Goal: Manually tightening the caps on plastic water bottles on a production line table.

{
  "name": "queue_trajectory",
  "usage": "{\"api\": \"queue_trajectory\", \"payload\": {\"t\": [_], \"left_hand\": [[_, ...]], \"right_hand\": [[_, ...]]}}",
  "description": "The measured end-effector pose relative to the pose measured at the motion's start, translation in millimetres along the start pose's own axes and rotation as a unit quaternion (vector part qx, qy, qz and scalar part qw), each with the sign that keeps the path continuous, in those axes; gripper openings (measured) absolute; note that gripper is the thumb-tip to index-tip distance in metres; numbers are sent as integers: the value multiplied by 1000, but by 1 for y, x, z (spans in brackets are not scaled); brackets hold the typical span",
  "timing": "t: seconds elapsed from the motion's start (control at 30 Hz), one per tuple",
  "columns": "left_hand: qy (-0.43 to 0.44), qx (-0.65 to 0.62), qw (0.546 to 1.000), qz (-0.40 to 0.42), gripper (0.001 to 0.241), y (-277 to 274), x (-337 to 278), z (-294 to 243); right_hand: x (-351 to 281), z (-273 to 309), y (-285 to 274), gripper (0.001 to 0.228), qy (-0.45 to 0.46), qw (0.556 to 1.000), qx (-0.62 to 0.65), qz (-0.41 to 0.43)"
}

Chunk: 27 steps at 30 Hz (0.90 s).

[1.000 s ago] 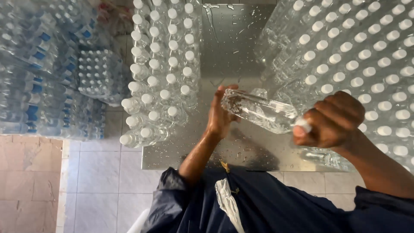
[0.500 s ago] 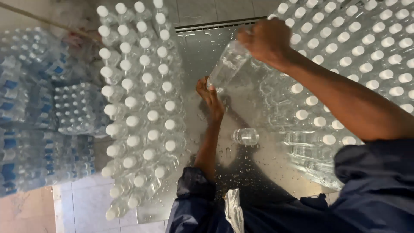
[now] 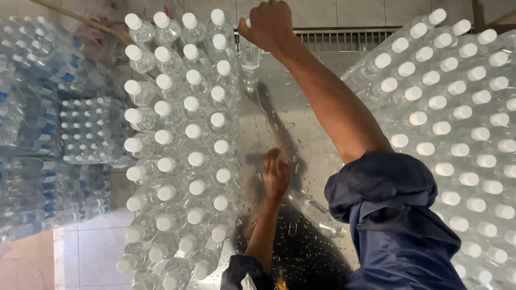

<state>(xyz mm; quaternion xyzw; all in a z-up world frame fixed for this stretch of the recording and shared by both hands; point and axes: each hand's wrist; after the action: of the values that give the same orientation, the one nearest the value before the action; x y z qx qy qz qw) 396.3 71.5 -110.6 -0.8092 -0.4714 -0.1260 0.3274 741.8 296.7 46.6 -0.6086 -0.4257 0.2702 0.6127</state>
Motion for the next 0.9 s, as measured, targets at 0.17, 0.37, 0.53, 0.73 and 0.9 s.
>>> {"api": "queue_trajectory", "payload": {"t": [0.17, 0.37, 0.53, 0.73, 0.9], "left_hand": [[-6, -7, 1000, -4, 26, 1, -2, -3], [7, 3, 1000, -15, 25, -4, 5, -7], [-3, 7, 1000, -9, 19, -7, 8, -13], [-2, 9, 1000, -12, 17, -7, 11, -16], [-15, 32, 999, -14, 19, -5, 6, -19]], "right_hand": [[2, -1, -12, 55, -129, 978, 14, -165], [-31, -40, -106, 51, -61, 944, 256, 198], [-77, -177, -105, 52, -25, 962, 133, 238], [-144, -190, -148, 80, 146, 854, -138, 481], [-168, -187, -128, 59, 81, 905, -41, 415]]}}
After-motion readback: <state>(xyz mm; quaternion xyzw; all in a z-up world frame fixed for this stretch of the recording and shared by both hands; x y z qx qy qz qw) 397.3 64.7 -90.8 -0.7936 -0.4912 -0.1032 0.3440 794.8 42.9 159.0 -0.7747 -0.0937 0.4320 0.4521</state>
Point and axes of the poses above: each hand's wrist, its own x-axis towards the middle knuckle, its own y-axis out of the palm, z = x × y, and after that the axes turned 6 degrees about x, right-handed
